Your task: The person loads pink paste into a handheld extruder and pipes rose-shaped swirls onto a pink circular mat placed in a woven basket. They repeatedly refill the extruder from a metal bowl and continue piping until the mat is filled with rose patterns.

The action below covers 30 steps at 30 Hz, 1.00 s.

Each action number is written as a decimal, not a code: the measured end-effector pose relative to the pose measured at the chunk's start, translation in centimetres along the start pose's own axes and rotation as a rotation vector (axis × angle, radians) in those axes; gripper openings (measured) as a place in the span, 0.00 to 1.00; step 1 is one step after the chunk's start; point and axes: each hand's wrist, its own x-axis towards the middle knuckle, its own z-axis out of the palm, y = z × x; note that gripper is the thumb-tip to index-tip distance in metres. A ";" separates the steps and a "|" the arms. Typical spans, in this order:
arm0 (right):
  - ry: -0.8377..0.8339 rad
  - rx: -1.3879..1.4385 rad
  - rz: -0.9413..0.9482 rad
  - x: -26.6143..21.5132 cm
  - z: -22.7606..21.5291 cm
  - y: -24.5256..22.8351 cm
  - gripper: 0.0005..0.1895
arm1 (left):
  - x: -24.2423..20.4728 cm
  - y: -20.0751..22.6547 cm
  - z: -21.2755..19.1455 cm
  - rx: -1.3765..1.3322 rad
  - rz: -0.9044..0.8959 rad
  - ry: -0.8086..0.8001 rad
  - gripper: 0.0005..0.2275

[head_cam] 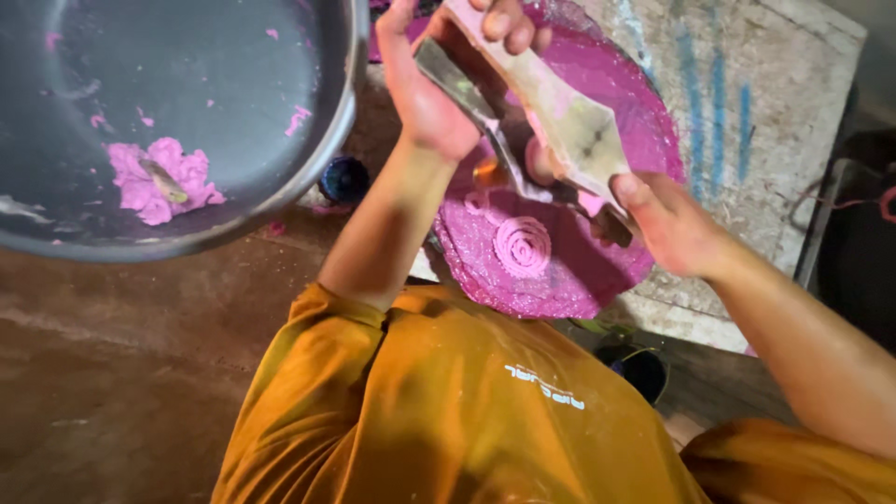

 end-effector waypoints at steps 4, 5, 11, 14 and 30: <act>-0.057 0.101 -0.040 -2.2 -0.5 1.0 0.38 | -3.5 1.4 -2.2 0.208 -0.263 0.520 0.37; -0.049 0.107 -0.040 -2.7 -0.8 1.5 0.38 | -4.7 1.0 -3.2 0.632 -0.390 0.541 0.32; 0.028 0.343 -0.093 -1.9 0.9 6.1 0.44 | -11.8 -3.0 -8.3 1.029 -0.514 0.197 0.34; 0.072 0.558 -0.125 -0.9 1.4 8.0 0.42 | -13.5 -2.5 -7.9 1.616 -0.631 0.188 0.32; 0.113 0.939 -0.264 -3.8 -0.4 10.1 0.48 | -15.3 13.5 7.5 1.959 0.338 0.176 0.11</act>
